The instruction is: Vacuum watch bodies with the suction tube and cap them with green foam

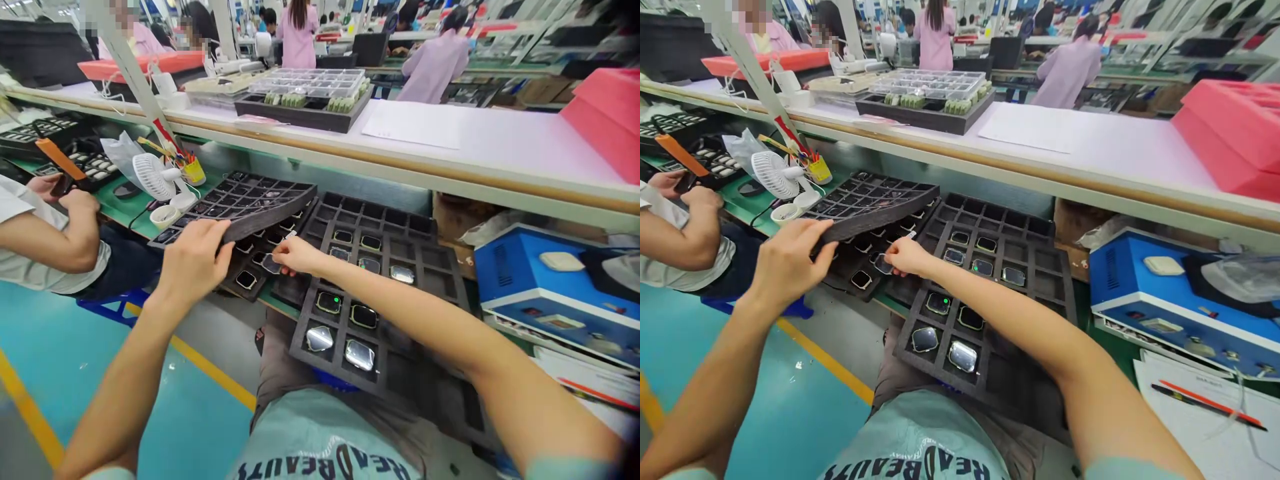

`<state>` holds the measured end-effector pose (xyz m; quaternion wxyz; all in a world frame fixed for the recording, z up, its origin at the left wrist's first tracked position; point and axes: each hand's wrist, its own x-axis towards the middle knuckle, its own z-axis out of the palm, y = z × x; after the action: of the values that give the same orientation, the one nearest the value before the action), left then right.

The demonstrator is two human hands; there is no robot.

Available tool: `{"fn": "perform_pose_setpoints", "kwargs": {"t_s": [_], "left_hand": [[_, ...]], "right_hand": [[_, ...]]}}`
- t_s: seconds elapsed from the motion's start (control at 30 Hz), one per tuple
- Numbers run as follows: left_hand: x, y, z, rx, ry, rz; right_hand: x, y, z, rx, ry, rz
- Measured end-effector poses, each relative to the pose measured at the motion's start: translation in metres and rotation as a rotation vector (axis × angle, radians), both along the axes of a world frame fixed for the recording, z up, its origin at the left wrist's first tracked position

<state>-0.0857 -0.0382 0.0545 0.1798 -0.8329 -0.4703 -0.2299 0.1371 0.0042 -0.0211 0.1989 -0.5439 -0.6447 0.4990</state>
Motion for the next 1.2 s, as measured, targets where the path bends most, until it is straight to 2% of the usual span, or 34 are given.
{"fn": "perform_pose_setpoints", "kwargs": {"t_s": [0.1, 0.27, 0.37, 0.43, 0.47, 0.53, 0.63, 0.67, 0.7, 0.73, 0.8, 0.83, 0.9, 1.0, 1.07, 1.13, 1.2], "left_hand": [[-0.004, 0.013, 0.025, -0.044, 0.002, 0.009], [-0.007, 0.023, 0.048, -0.099, 0.017, 0.041], [-0.004, 0.019, 0.054, -0.096, 0.037, 0.038], [0.0, 0.011, 0.047, -0.077, 0.049, 0.034], [0.002, 0.005, 0.039, -0.057, 0.047, 0.037], [0.005, -0.006, 0.013, 0.004, 0.026, 0.035], [0.009, -0.021, -0.043, 0.07, -0.011, -0.008], [0.011, -0.026, -0.061, 0.055, -0.019, -0.039], [0.013, -0.029, -0.078, 0.043, -0.036, -0.064], [0.017, -0.033, -0.091, 0.019, -0.05, -0.092], [0.028, -0.041, -0.11, -0.037, -0.116, -0.122], [0.036, -0.045, -0.116, -0.087, -0.177, -0.129], [0.055, -0.054, -0.121, -0.284, -0.308, -0.111], [0.087, -0.065, -0.123, -0.72, -0.429, -0.045], [0.104, -0.07, -0.12, -0.93, -0.537, -0.007], [0.112, -0.07, -0.113, -1.044, -0.742, 0.023], [0.11, -0.069, -0.101, -1.164, -0.95, 0.063]], "right_hand": [[-0.043, 0.018, -0.006, 0.016, -0.025, -0.004], [-0.101, 0.038, -0.017, 0.123, -0.191, 0.005], [-0.12, 0.033, -0.016, 0.262, -0.251, 0.102], [-0.116, 0.021, -0.007, 0.382, -0.306, 0.164], [-0.106, 0.013, 0.0, 0.452, -0.342, 0.185], [-0.069, -0.006, 0.018, 0.583, -0.411, 0.222], [0.027, -0.051, 0.043, 0.629, -0.476, 0.217], [0.066, -0.072, 0.047, 0.613, -0.511, 0.155], [0.104, -0.096, 0.047, 0.587, -0.549, 0.037], [0.14, -0.122, 0.044, 0.548, -0.574, -0.198], [0.198, -0.174, 0.023, 0.447, -0.6, -0.659], [0.216, -0.198, 0.008, 0.367, -0.597, -0.796], [0.233, -0.238, -0.026, 0.21, -0.511, -0.978], [0.222, -0.269, -0.068, 0.109, -0.283, -1.024], [0.209, -0.273, -0.079, 0.15, -0.179, -1.047], [0.201, -0.272, -0.078, 0.208, -0.111, -1.079], [0.196, -0.269, -0.074, 0.245, -0.055, -1.097]]}}
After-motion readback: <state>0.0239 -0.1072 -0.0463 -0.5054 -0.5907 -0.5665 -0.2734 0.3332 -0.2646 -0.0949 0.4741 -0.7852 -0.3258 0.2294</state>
